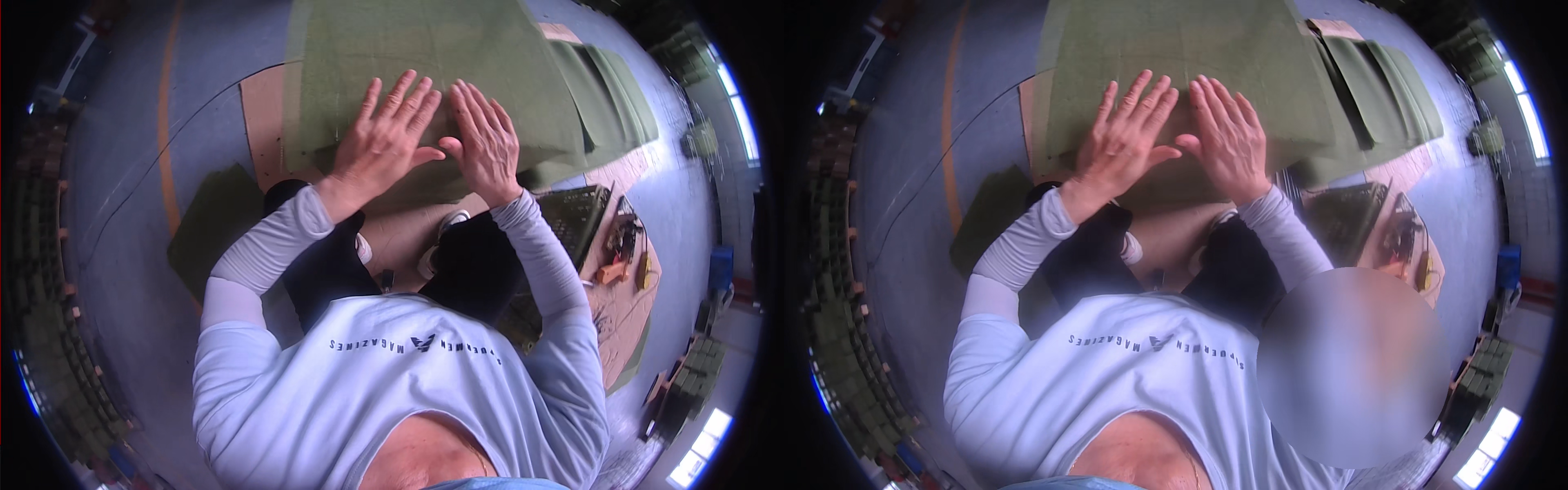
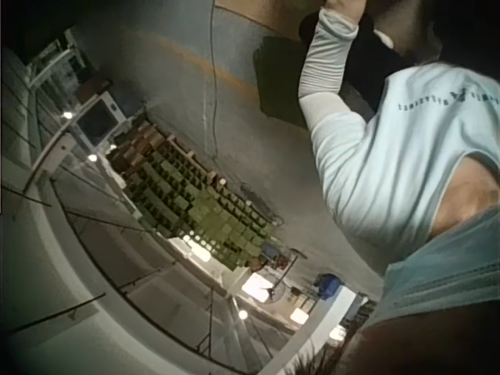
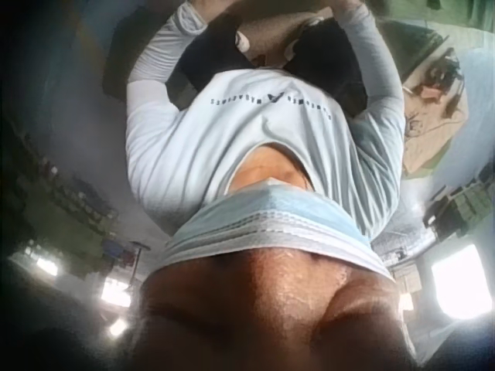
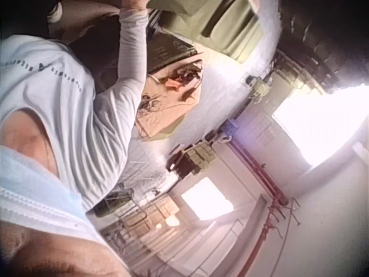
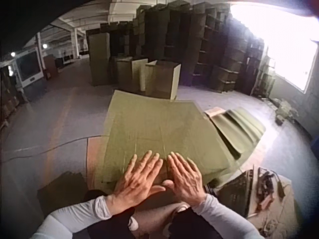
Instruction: Using a hot glue gun to attach green plastic mesh or sheets to a square wire frame.
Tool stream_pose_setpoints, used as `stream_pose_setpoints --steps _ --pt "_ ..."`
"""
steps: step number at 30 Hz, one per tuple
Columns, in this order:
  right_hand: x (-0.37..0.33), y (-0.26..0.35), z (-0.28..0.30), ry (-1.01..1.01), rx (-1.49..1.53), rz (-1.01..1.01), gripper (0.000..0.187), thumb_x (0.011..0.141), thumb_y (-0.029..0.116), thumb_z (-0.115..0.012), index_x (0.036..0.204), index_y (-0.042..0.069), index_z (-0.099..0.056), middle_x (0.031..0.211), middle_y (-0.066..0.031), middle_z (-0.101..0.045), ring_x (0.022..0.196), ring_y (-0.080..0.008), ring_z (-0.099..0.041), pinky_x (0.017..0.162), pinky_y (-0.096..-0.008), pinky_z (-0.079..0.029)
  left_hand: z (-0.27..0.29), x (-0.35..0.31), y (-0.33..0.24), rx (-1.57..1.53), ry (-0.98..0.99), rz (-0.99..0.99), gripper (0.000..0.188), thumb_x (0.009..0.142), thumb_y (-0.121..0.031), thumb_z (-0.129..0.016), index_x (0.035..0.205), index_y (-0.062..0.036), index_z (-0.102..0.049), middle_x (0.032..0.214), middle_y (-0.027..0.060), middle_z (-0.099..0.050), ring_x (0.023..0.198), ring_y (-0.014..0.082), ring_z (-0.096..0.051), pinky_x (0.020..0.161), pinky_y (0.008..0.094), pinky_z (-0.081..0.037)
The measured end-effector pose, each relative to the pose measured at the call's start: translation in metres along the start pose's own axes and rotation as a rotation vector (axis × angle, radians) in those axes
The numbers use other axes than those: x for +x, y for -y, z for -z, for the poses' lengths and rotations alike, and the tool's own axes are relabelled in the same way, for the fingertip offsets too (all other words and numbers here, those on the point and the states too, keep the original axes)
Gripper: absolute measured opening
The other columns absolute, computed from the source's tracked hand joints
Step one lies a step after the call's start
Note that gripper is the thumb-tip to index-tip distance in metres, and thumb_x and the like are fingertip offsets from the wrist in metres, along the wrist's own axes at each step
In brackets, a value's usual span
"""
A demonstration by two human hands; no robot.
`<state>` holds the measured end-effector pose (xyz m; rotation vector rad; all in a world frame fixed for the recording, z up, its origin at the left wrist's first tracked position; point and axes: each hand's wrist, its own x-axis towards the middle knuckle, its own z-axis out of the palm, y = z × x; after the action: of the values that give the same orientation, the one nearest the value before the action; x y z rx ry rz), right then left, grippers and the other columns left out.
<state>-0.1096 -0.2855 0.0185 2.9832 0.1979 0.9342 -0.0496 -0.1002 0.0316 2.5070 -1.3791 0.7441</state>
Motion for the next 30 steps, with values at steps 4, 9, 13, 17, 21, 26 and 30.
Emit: stream_pose_setpoints --steps 4,9,13,17,21,26,30 --pt "-0.013 -0.024 0.022 0.064 0.175 -0.014 0.073 0.087 0.051 -0.047 0.140 0.003 -0.033 0.142 -0.0122 -0.040 0.132 -0.0249 -0.037 0.108 -0.0456 -0.026 0.018 -0.014 0.027 -0.020 0.012 0.032 0.078 0.086 -0.061 -0.038 0.143 -0.0069 -0.031 0.148 0.0082 -0.031 0.138 0.0295 -0.024 0.110 0.0507 -0.022" --pt "-0.019 -0.041 0.013 0.005 -0.004 -0.061 0.077 0.087 0.056 -0.043 0.140 0.002 -0.031 0.143 -0.0112 -0.038 0.134 -0.0247 -0.034 0.109 -0.0490 -0.022 0.009 -0.028 0.049 0.085 0.140 0.067 0.084 0.085 -0.068 -0.025 0.145 -0.0082 -0.028 0.149 0.0064 -0.029 0.139 0.0297 -0.021 0.112 0.0497 -0.019" --pt "-0.026 -0.041 0.012 0.004 0.005 -0.077 0.080 0.086 0.060 -0.039 0.141 0.002 -0.030 0.143 -0.0108 -0.037 0.134 -0.0248 -0.033 0.110 -0.0484 -0.020 0.013 -0.028 0.049 0.079 0.166 0.104 0.085 0.086 -0.069 -0.021 0.145 -0.0084 -0.027 0.150 0.0073 -0.028 0.140 0.0290 -0.019 0.113 0.0475 -0.016" --pt "-0.039 -0.057 0.029 -0.030 0.003 -0.184 0.085 0.082 0.058 -0.046 0.143 0.002 -0.027 0.147 -0.0131 -0.033 0.139 -0.0265 -0.025 0.112 -0.0499 -0.011 0.034 -0.017 0.071 -0.372 0.204 0.101 0.081 0.090 -0.064 -0.026 0.143 -0.0043 -0.028 0.148 0.0133 -0.030 0.140 0.0295 -0.020 0.113 0.0463 -0.018" --pt "-0.046 -0.074 0.033 0.034 -0.098 -0.290 0.070 0.090 0.048 -0.043 0.142 0.002 -0.030 0.145 -0.0148 -0.035 0.137 -0.0288 -0.028 0.112 -0.0492 -0.011 0.013 0.034 0.116 -0.335 0.190 0.147 0.085 0.089 -0.068 -0.020 0.144 -0.0032 -0.026 0.150 0.0142 -0.025 0.141 0.0286 -0.017 0.114 0.0438 -0.015" --pt "-0.056 -0.075 0.028 -0.151 0.115 -0.385 0.075 0.080 0.018 -0.061 0.143 0.000 -0.024 0.147 -0.0196 -0.030 0.139 -0.0295 -0.024 0.114 -0.0448 -0.012 -0.059 0.137 0.210 -0.097 0.159 0.172 0.087 0.087 -0.071 -0.019 0.144 -0.0053 -0.026 0.151 0.0112 -0.024 0.141 0.0280 -0.018 0.114 0.0445 -0.016" --pt "-0.065 -0.071 0.013 -0.491 0.459 -0.799 0.061 0.094 0.028 -0.047 0.142 -0.004 -0.027 0.146 -0.0210 -0.030 0.138 -0.0298 -0.024 0.113 -0.0381 -0.016 -0.107 0.174 0.266 -0.172 0.397 0.333 0.079 0.090 -0.066 -0.023 0.144 -0.0085 -0.028 0.150 0.0104 -0.026 0.140 0.0270 -0.021 0.113 0.0448 -0.018"
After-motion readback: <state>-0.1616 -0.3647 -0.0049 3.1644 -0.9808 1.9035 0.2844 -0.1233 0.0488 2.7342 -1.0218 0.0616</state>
